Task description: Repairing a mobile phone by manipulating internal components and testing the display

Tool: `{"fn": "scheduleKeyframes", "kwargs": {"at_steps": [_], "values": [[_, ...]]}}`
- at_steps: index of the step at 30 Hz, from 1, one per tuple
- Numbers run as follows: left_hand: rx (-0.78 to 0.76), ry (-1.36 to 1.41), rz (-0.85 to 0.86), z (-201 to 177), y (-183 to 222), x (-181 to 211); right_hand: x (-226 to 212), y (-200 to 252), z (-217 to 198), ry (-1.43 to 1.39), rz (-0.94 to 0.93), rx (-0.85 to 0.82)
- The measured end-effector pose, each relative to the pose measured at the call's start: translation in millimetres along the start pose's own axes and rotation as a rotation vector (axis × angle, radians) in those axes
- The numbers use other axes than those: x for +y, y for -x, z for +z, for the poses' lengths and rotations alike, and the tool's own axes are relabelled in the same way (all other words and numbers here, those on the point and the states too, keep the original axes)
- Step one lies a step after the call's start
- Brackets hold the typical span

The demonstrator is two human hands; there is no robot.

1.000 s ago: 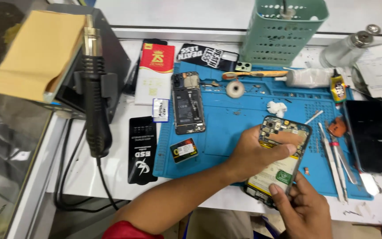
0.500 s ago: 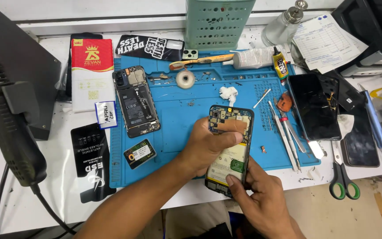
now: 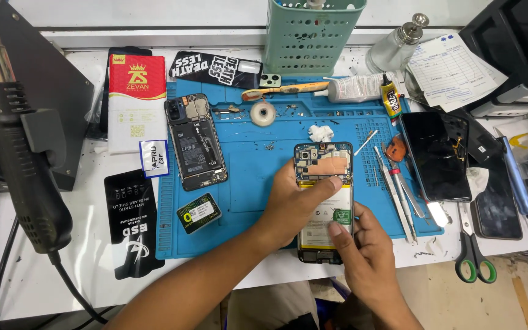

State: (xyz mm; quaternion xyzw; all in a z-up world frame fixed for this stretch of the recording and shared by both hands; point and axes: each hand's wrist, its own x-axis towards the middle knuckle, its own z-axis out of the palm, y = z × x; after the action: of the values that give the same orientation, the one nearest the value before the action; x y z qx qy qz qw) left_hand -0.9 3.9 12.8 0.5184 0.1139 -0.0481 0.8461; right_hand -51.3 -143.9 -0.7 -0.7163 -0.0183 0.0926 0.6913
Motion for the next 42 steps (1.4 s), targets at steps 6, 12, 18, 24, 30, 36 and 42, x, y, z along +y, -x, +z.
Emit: {"fn": "scheduleKeyframes", "kwargs": {"at_steps": [6,12,18,24,30,36,42], "values": [[-0.149,0.059,0.171,-14.6,-13.7,-34.8,12.4,-7.0,-11.2,-0.303,0.022,0.044],[-0.197,0.078,0.305,-19.4,-9.2,-18.6,16.6,-1.5,-22.5,-0.137,-0.048,0.019],[-0.109,-0.058,0.346,-24.4,-18.5,-13.3,15.5,9.0,-20.8,0.171,-0.137,0.084],[-0.076,-0.165,0.298,-27.6,-24.7,-7.8,13.2,10.7,-27.3,0.476,-0.308,0.042],[-0.059,-0.232,0.280,-24.5,-21.3,0.6,22.7,8.9,-31.2,0.569,-0.365,0.029],[-0.043,-0.260,0.256,-22.8,-20.4,3.1,20.5,9.6,-30.8,0.501,-0.332,0.021],[-0.075,-0.178,0.189,-22.4,-21.8,1.2,11.3,10.4,-26.6,0.231,-0.128,0.047]]}}
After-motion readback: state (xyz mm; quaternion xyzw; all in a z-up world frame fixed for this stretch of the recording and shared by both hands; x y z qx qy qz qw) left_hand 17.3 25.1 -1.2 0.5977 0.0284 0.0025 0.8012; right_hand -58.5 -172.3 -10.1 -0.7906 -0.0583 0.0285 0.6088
